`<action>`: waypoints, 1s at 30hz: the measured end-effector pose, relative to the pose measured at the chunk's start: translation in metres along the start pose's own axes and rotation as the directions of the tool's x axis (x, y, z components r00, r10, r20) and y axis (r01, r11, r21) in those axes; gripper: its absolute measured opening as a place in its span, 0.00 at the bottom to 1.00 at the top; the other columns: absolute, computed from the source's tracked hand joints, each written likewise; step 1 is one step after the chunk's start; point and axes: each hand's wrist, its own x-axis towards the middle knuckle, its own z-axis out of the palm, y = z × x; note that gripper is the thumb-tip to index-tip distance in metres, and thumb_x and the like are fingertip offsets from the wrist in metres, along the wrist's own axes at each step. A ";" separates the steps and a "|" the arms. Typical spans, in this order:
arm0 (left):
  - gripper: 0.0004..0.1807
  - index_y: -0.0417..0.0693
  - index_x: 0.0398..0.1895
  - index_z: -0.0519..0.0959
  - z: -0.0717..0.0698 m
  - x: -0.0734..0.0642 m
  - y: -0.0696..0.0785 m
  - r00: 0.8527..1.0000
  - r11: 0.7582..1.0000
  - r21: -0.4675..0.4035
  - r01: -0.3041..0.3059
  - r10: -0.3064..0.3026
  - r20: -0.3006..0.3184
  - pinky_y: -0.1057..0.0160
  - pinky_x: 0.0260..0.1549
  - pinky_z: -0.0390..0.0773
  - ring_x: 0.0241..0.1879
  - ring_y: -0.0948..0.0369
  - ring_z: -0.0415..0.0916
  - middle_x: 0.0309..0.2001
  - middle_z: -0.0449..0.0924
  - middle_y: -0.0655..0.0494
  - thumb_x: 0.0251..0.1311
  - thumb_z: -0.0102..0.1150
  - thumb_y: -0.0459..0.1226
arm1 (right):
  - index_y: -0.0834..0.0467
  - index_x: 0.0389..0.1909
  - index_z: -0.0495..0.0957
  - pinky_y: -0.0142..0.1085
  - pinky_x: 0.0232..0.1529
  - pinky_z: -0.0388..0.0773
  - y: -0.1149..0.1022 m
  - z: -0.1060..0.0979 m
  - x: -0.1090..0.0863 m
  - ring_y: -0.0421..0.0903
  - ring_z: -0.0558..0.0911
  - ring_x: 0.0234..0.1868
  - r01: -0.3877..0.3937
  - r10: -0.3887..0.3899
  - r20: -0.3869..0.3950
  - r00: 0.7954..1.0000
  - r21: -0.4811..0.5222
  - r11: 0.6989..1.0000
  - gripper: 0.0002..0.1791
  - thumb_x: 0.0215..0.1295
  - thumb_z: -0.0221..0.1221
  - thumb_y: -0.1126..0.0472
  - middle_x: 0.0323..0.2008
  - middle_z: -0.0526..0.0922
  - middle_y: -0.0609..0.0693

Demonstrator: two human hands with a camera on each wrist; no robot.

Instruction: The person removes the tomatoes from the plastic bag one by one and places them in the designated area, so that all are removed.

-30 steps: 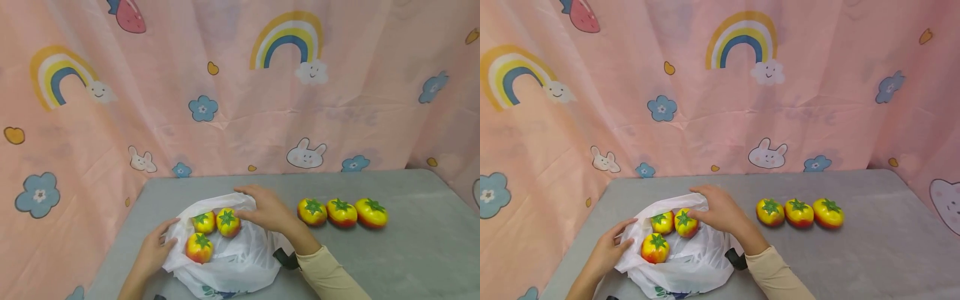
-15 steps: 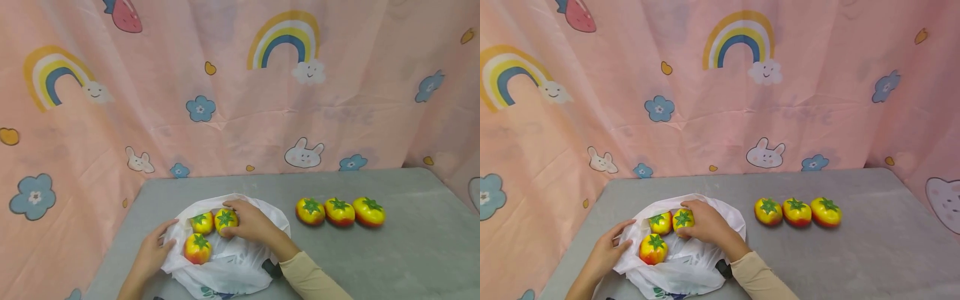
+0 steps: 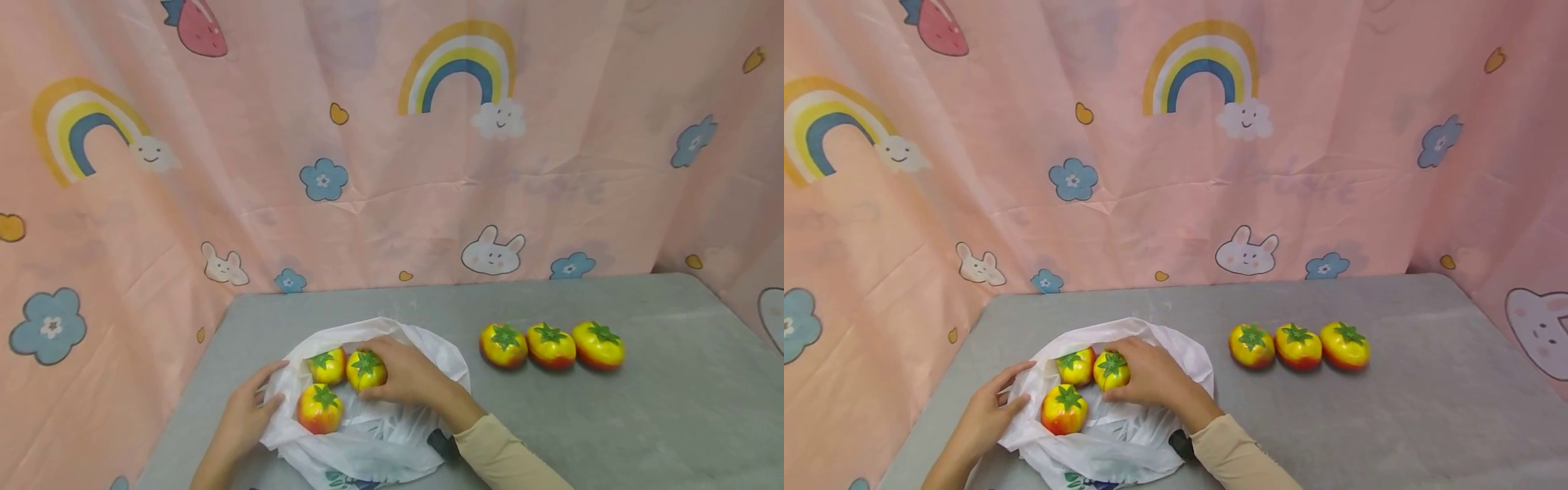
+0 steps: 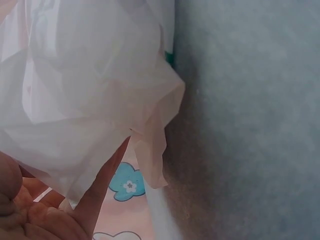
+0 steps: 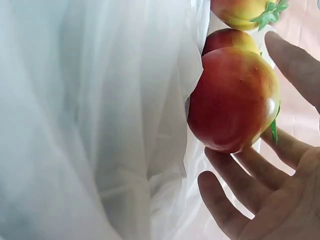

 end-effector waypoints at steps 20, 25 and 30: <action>0.31 0.56 0.71 0.68 0.002 -0.001 -0.002 0.999 0.999 0.022 0.036 -0.036 0.008 0.42 0.55 0.80 0.64 0.34 0.70 0.72 0.64 0.36 0.64 0.61 0.31 | 0.43 0.67 0.70 0.47 0.68 0.74 0.006 -0.006 -0.019 0.42 0.75 0.63 0.096 -0.098 0.099 0.990 0.024 0.995 0.36 0.56 0.70 0.50 0.65 0.75 0.41; 0.32 0.57 0.71 0.68 0.003 -0.001 -0.001 0.999 0.999 0.016 0.044 -0.044 0.008 0.42 0.55 0.80 0.64 0.34 0.71 0.72 0.64 0.36 0.64 0.61 0.31 | 0.50 0.65 0.68 0.42 0.64 0.76 0.012 -0.011 -0.027 0.39 0.75 0.56 0.069 -0.074 0.083 0.994 0.061 0.996 0.37 0.55 0.70 0.52 0.59 0.77 0.43; 0.32 0.56 0.72 0.68 0.002 0.000 0.001 0.999 0.999 0.030 0.044 -0.044 0.003 0.42 0.55 0.79 0.64 0.33 0.70 0.72 0.64 0.35 0.64 0.61 0.32 | 0.48 0.65 0.69 0.43 0.67 0.74 0.019 -0.010 -0.028 0.40 0.73 0.60 0.104 -0.111 0.078 0.991 0.088 0.991 0.35 0.55 0.70 0.54 0.62 0.74 0.43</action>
